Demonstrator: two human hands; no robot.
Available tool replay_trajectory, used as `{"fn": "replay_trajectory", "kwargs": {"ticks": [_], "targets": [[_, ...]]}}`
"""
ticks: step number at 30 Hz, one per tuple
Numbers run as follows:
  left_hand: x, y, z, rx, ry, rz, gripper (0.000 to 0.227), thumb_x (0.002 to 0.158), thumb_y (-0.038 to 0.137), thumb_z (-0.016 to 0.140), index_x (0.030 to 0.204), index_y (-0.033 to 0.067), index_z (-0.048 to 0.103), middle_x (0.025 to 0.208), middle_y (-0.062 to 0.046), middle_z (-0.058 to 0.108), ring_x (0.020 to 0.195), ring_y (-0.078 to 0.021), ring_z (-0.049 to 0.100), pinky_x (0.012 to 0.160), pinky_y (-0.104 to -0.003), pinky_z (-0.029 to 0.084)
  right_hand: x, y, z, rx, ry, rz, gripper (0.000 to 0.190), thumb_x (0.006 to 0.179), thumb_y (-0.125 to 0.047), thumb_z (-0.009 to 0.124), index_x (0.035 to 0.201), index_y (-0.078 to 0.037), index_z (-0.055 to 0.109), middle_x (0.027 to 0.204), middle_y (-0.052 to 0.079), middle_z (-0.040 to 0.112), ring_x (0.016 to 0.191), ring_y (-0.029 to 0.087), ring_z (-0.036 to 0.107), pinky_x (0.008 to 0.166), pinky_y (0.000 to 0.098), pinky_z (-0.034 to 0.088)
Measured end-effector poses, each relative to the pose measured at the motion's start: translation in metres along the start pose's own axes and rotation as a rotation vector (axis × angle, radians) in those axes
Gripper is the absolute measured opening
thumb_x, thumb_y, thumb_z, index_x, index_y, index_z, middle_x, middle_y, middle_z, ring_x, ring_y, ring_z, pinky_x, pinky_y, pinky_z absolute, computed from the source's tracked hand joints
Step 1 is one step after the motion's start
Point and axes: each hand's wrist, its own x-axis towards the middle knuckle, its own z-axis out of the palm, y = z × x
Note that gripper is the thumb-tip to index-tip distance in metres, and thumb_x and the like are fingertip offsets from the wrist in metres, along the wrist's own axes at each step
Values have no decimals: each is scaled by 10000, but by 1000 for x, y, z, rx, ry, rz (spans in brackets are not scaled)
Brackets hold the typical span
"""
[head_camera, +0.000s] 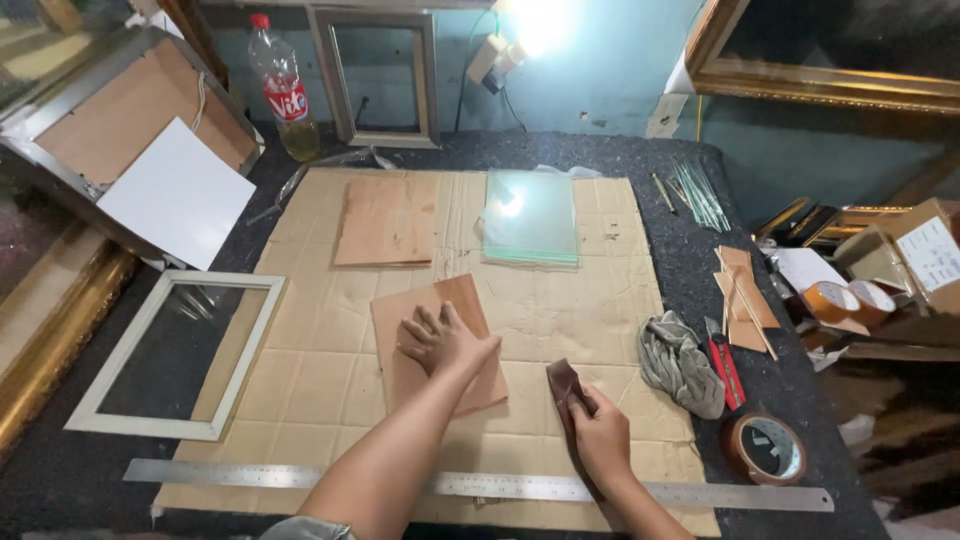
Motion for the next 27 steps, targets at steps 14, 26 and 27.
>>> {"fn": "replay_trajectory", "kwargs": {"ticks": [14,26,27], "targets": [[-15,-26,-22,-157,429,785,563,645,66,501,1204,5,472,1236,-123,499,1101,-267,501,858,-376,458,5,-9,-10,91,-56,136,259,761,-171,566,982,-133,697,929,9,723,870,113,633,750,228,431],[-43,-74,-28,463,602,1625,433,800,98,532,1231,105,489,1173,-21,581,1019,-228,582,557,-319,518,18,-5,-1,-34,-28,209,214,743,-266,537,841,-140,680,818,52,698,788,189,605,699,299,405],[-39,-77,-32,505,520,1670,416,810,18,507,1211,130,504,1108,-2,623,979,-263,601,469,-342,523,16,-8,-2,-102,-46,201,212,748,-300,520,782,-149,664,774,57,685,763,207,598,664,315,396]]}}
